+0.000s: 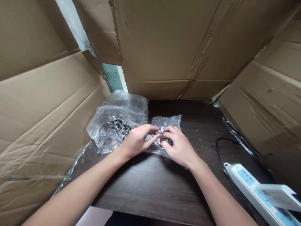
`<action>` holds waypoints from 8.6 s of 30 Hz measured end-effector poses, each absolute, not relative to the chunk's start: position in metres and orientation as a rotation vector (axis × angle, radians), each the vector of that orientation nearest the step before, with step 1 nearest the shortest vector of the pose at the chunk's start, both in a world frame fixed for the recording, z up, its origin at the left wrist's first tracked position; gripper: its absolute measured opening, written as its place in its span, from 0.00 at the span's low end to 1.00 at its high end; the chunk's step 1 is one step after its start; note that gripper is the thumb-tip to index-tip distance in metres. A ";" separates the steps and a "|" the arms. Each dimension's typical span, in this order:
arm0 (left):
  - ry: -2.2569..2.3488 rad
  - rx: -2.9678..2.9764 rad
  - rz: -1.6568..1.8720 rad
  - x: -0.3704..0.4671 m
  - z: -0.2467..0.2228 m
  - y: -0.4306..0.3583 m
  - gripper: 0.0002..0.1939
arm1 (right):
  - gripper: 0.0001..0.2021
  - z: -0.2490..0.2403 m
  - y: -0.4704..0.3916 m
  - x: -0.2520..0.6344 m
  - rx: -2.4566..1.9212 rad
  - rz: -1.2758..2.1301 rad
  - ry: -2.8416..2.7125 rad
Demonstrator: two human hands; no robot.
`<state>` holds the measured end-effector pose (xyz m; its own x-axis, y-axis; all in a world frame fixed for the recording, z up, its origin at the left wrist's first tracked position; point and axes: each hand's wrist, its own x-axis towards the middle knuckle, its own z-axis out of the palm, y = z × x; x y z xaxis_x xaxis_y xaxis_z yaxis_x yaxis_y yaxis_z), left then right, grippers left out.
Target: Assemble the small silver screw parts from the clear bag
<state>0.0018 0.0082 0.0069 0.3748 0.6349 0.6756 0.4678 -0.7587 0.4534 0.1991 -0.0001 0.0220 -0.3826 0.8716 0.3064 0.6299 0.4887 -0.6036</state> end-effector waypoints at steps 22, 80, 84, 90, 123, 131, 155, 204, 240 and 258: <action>0.995 2.494 1.275 -0.001 0.006 0.011 0.10 | 0.11 0.024 0.002 0.200 -1.160 0.580 -2.021; 0.948 2.506 1.219 0.000 0.007 0.009 0.07 | 0.09 0.022 -0.001 0.200 -1.160 0.632 -2.107; 0.961 2.500 1.258 0.000 0.009 0.008 0.07 | 0.10 0.023 0.000 0.201 -1.204 0.640 -2.069; 0.951 2.522 1.237 0.001 0.008 0.008 0.08 | 0.13 0.021 0.001 0.200 -1.155 0.634 -2.082; 1.163 2.578 1.068 0.002 0.012 0.004 0.11 | 0.12 0.019 0.000 0.198 -1.161 0.517 -2.108; 1.207 2.567 1.012 0.002 0.012 0.004 0.11 | 0.12 0.019 0.000 0.199 -1.165 0.484 -2.094; 1.215 2.618 0.753 0.002 0.019 0.002 0.11 | 0.13 0.015 0.001 0.197 -1.134 0.512 -2.058; 0.980 2.501 1.117 -0.001 0.010 0.005 0.12 | 0.14 0.020 0.001 0.198 -1.117 0.700 -2.136; 1.026 2.488 1.260 0.001 0.008 0.006 0.11 | 0.08 0.025 -0.001 0.201 -1.128 0.592 -1.922; 1.018 2.489 1.248 0.000 0.004 0.007 0.13 | 0.09 0.023 0.001 0.197 -1.078 0.609 -1.924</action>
<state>-0.0003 0.0069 0.0035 0.4146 0.6458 0.6411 0.4979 -0.7507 0.4343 0.1970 0.0005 0.0230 -0.2892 0.8571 0.4264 0.4559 0.5150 -0.7259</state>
